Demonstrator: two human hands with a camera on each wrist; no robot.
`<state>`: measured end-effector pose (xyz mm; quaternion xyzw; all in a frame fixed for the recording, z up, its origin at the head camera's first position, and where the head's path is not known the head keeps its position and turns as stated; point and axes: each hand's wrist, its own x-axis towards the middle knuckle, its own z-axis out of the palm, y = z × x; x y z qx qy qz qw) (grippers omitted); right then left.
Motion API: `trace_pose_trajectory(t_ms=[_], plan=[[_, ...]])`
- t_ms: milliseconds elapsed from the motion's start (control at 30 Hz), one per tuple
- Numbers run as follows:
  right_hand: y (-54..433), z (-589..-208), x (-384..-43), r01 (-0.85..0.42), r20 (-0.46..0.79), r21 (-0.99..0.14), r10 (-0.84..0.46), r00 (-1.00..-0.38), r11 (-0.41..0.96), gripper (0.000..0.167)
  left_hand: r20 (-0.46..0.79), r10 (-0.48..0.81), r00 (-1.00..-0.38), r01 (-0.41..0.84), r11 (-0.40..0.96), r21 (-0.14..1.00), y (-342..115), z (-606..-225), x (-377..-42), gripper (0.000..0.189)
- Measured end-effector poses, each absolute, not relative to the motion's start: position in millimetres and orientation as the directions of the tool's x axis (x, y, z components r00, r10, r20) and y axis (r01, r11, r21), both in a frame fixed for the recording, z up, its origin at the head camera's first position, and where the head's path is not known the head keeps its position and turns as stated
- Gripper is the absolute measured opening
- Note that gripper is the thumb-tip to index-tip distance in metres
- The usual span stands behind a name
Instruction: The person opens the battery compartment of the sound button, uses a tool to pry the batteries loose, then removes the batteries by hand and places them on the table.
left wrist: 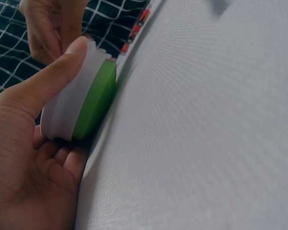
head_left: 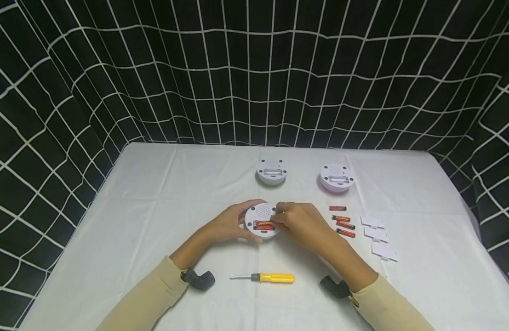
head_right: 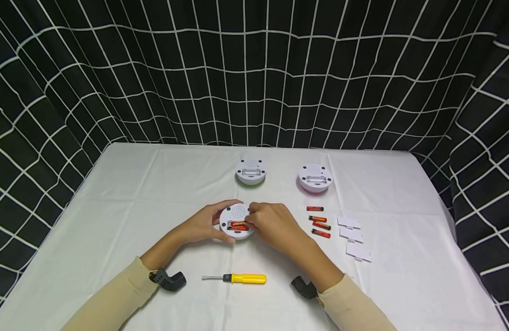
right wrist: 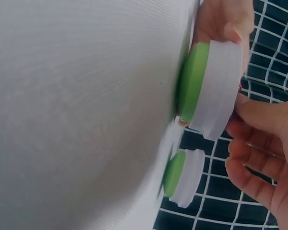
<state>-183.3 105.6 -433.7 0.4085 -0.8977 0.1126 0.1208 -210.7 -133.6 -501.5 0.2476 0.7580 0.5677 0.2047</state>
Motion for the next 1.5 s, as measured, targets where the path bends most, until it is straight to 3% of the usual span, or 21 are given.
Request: trace_pose_trajectory(t_ms=[267, 1500], plan=[[106.3, -434.0, -182.8, -0.775, 0.339, -0.096, -0.712, -0.615, 0.624, 0.011, -0.032, 0.612, -0.790, 0.141, 0.232, 0.962, -133.2, -501.1, -211.3, 0.098], [109.6, -426.2, -181.7, -0.760, 0.310, -0.171, -0.698, -0.646, 0.627, 0.010, -0.016, 0.609, -0.793, 0.152, 0.223, 0.963, -133.6, -503.8, -211.0, 0.097]])
